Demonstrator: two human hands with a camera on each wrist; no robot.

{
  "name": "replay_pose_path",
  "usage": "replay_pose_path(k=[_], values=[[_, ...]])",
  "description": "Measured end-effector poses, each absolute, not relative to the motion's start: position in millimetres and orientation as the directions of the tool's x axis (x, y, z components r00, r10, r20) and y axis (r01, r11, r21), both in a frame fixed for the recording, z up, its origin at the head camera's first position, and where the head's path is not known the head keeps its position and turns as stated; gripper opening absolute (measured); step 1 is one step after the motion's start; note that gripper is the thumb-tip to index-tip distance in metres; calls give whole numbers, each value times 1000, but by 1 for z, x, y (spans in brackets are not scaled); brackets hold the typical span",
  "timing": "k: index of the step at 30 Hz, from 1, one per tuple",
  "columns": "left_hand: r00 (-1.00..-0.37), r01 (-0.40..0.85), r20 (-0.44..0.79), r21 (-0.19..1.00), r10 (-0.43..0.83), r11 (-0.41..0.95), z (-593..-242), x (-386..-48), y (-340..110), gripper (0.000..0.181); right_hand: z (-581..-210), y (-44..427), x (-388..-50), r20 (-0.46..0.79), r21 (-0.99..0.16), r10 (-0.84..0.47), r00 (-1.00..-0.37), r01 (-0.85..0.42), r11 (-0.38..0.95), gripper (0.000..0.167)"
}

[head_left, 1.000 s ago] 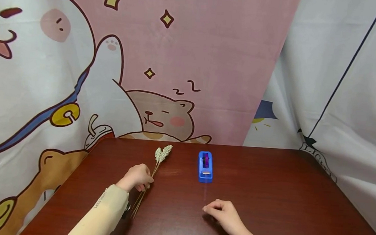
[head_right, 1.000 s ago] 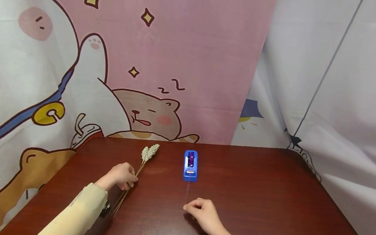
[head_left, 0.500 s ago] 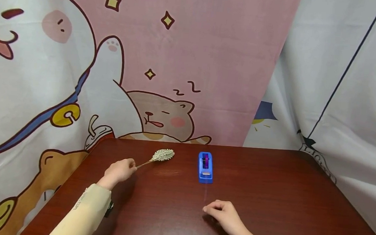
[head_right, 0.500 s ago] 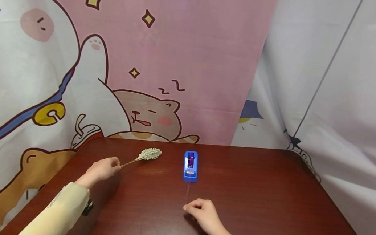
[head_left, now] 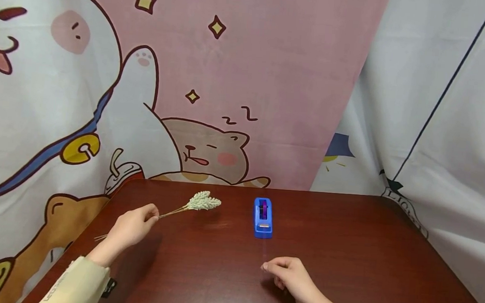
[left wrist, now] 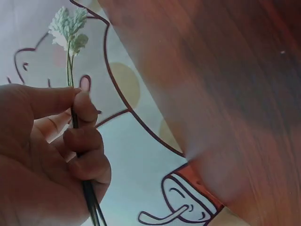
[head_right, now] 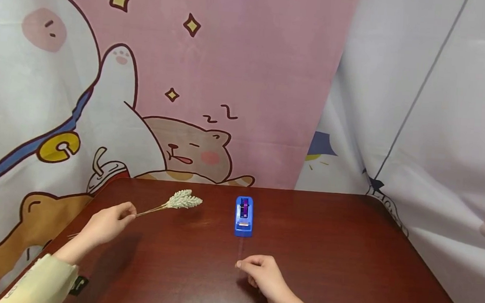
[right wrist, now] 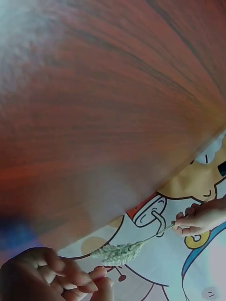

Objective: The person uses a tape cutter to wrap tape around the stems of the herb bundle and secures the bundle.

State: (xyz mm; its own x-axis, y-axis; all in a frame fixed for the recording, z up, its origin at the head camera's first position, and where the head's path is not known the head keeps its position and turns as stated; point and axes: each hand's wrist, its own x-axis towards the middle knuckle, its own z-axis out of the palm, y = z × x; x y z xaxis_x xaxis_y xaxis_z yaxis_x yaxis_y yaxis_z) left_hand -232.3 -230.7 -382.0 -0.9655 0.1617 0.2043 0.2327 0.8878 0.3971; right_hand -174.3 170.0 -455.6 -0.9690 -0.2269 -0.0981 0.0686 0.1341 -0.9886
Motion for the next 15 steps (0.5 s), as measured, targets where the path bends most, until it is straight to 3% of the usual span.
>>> replay_pose_path(k=[5, 15], values=[[-959, 274, 195, 460, 205, 844, -381, -213, -224, 9, -448, 169, -176, -119, -993, -255, -960, 111, 46, 30], [-935, 343, 118, 537, 333, 771, -399, -186, -190, 11, -439, 167, -175, -138, -990, -239, -961, 138, 14, 27]])
